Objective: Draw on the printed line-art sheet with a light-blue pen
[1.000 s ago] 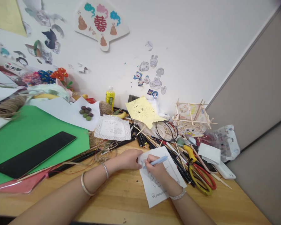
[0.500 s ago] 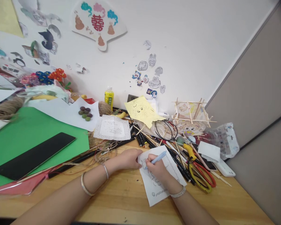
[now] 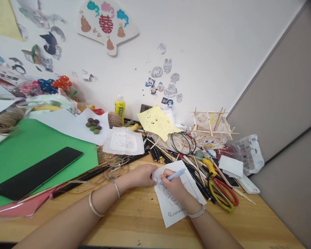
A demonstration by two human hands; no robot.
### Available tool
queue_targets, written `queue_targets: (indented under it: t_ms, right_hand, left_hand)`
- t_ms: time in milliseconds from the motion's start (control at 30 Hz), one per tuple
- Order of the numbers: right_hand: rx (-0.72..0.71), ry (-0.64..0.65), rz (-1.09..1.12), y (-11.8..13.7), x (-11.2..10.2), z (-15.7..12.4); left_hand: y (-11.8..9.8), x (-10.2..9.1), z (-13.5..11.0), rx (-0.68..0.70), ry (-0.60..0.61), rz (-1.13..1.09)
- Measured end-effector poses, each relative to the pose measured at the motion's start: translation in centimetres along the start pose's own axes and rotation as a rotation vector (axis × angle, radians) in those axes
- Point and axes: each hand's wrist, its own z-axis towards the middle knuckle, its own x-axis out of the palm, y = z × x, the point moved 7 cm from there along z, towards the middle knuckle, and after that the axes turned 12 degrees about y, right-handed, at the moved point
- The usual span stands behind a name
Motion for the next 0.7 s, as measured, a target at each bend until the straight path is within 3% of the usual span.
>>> queue_targets:
  t_ms: [700]
  right_hand:
    - [0.002, -0.002, 0.015, -0.03, 0.09, -0.16]
  left_hand:
    - [0.16, 0.12, 0.08, -0.02, -0.003, -0.002]
